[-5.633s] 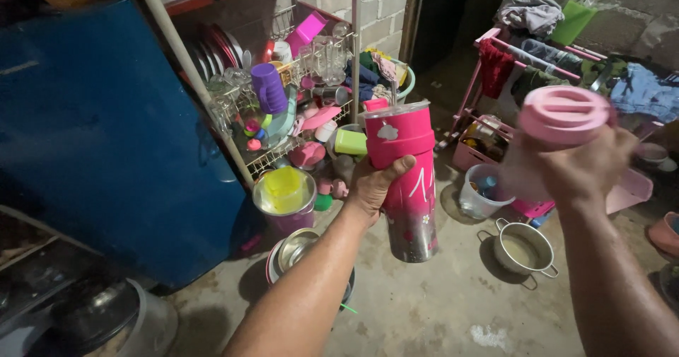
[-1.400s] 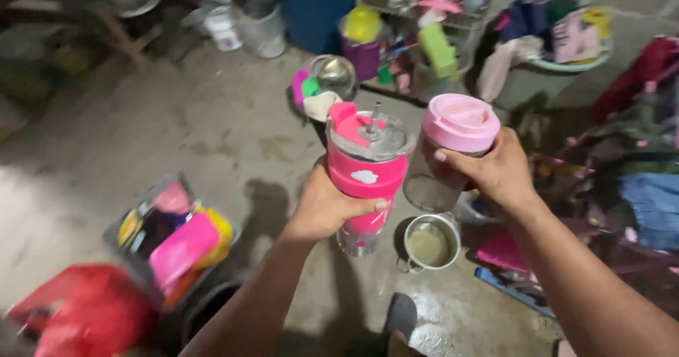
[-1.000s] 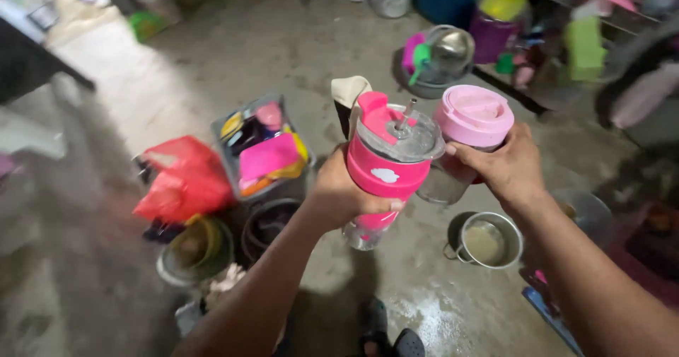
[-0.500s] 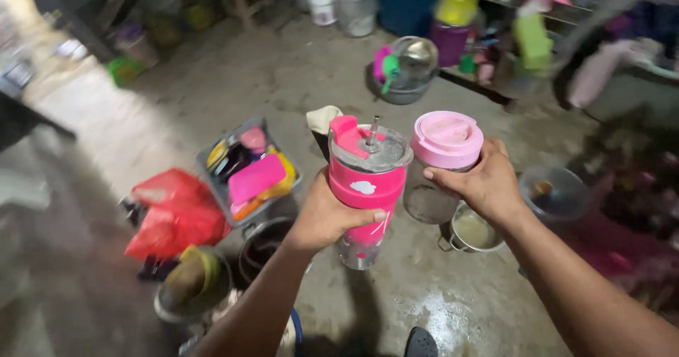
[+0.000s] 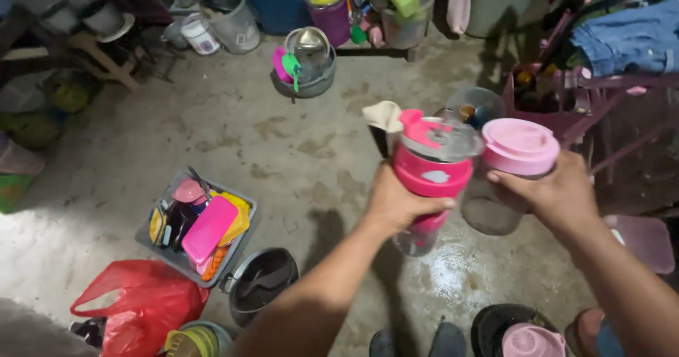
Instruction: The person assembles a pink tumbler by attaching its lid and a pink cup to the handle. They then walk into a cluttered kitchen area, pick up a red lid, and place it on the tumbler before setting the assembled items down.
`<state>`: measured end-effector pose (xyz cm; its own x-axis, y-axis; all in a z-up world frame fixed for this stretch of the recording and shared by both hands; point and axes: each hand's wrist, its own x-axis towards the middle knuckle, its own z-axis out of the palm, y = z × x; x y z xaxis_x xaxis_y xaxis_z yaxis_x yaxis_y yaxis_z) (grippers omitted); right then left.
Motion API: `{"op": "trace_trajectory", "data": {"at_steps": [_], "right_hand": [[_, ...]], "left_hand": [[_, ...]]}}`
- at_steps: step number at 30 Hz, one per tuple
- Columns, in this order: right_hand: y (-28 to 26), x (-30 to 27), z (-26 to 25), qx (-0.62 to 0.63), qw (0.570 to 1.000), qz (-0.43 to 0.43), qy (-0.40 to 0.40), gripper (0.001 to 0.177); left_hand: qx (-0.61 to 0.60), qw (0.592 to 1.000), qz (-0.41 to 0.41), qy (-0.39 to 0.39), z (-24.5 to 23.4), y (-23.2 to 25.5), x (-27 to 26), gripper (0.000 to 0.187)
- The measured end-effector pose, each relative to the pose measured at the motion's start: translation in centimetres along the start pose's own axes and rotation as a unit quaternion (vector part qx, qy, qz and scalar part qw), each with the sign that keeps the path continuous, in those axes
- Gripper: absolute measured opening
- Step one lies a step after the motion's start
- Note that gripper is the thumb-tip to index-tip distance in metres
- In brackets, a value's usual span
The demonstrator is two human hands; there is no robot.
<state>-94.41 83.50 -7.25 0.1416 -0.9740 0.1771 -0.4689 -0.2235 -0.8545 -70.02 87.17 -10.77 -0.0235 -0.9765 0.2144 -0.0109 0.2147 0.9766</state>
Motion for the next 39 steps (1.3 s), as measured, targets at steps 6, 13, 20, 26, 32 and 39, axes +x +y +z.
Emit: {"op": "trace_trajectory", "data": {"at_steps": [6, 13, 20, 26, 32, 39], "right_hand": [[13.3, -1.2, -2.5, -0.233, 0.961, 0.017, 0.146, 0.062], [29.0, -4.2, -3.9, -0.146, 0.974, 0.113, 0.128, 0.061], [48.7, -8.7, 1.4, 0.004, 0.95, 0.229, 0.213, 0.07], [60.1, -10.1, 5.6, 0.047, 0.926, 0.286, 0.243, 0.067], [70.5, -10.4, 7.7, -0.12, 0.947, 0.186, 0.234, 0.071], [80.0, -11.1, 11.7, -0.291, 0.89, 0.161, 0.312, 0.087]], "left_hand": [[0.08, 0.994, 0.061, -0.044, 7.4, -6.8, 2.0, 0.085], [0.127, 0.99, -0.023, -0.064, 16.9, -21.3, 2.8, 0.114], [0.095, 0.989, -0.029, -0.107, 23.2, -39.1, 1.7, 0.102], [0.176, 0.978, 0.024, -0.111, 27.0, -52.9, 1.7, 0.1], [0.152, 0.979, 0.031, -0.13, 29.7, -61.1, 2.8, 0.095], [0.165, 0.977, 0.073, -0.117, 32.1, -66.9, 3.5, 0.098]]}}
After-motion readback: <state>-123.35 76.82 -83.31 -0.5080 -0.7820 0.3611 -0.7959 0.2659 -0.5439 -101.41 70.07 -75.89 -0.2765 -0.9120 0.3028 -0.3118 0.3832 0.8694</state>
